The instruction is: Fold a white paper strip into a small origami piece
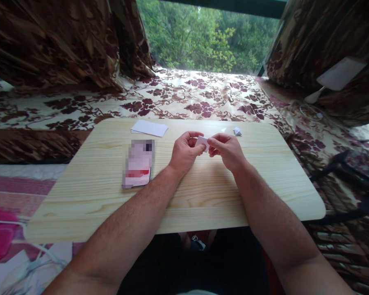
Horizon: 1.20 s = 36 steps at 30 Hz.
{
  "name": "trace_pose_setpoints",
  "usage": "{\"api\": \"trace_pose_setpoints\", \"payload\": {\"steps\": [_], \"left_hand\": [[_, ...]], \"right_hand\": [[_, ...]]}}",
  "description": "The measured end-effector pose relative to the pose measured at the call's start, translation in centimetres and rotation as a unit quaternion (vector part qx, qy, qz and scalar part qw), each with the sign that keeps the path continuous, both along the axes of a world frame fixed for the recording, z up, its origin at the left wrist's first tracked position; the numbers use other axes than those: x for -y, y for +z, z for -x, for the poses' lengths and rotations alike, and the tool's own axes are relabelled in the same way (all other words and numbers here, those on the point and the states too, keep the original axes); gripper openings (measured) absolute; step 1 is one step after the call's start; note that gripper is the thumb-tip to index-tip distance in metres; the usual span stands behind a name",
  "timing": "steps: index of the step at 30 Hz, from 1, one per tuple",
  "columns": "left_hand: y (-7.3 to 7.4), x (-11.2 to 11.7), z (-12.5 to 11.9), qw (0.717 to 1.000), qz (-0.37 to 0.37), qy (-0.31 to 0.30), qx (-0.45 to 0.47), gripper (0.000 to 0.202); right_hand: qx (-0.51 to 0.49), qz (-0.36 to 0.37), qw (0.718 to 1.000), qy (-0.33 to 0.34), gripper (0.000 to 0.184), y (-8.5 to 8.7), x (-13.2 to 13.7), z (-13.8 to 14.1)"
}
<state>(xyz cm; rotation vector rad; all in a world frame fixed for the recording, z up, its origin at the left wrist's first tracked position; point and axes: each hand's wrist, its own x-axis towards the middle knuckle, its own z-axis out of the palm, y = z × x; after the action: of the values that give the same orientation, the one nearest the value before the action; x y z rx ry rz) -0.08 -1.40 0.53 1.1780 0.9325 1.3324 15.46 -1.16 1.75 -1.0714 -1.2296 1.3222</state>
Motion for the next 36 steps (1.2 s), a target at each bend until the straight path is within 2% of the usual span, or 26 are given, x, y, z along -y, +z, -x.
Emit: {"api": "trace_pose_setpoints", "payload": {"steps": [9,16,23,29,36], "left_hand": [[0.01,0.09,-0.04,1.000,-0.016,-0.021,0.002,0.038],[0.19,0.22,-0.08,0.999,-0.020,-0.033,0.008,0.038],[0.41,0.38,-0.01,0.999,-0.021,-0.044,-0.005,0.039],[0.53,0.49,0.00,0.999,-0.024,-0.044,-0.014,0.040],[0.55,0.47,0.09,0.998,-0.024,-0.061,-0.014,0.043]], "right_hand": [[-0.014,-0.027,1.000,-0.002,0.024,0.20,0.13,-0.11],[0.015,-0.056,0.998,-0.016,0.028,0.35,0.18,0.02],[0.012,-0.032,0.999,-0.002,0.024,0.07,0.07,-0.14],[0.040,-0.067,0.997,-0.029,0.022,0.01,0.05,-0.01],[0.019,-0.047,0.999,-0.014,0.019,-0.39,-0.12,0.04]]}}
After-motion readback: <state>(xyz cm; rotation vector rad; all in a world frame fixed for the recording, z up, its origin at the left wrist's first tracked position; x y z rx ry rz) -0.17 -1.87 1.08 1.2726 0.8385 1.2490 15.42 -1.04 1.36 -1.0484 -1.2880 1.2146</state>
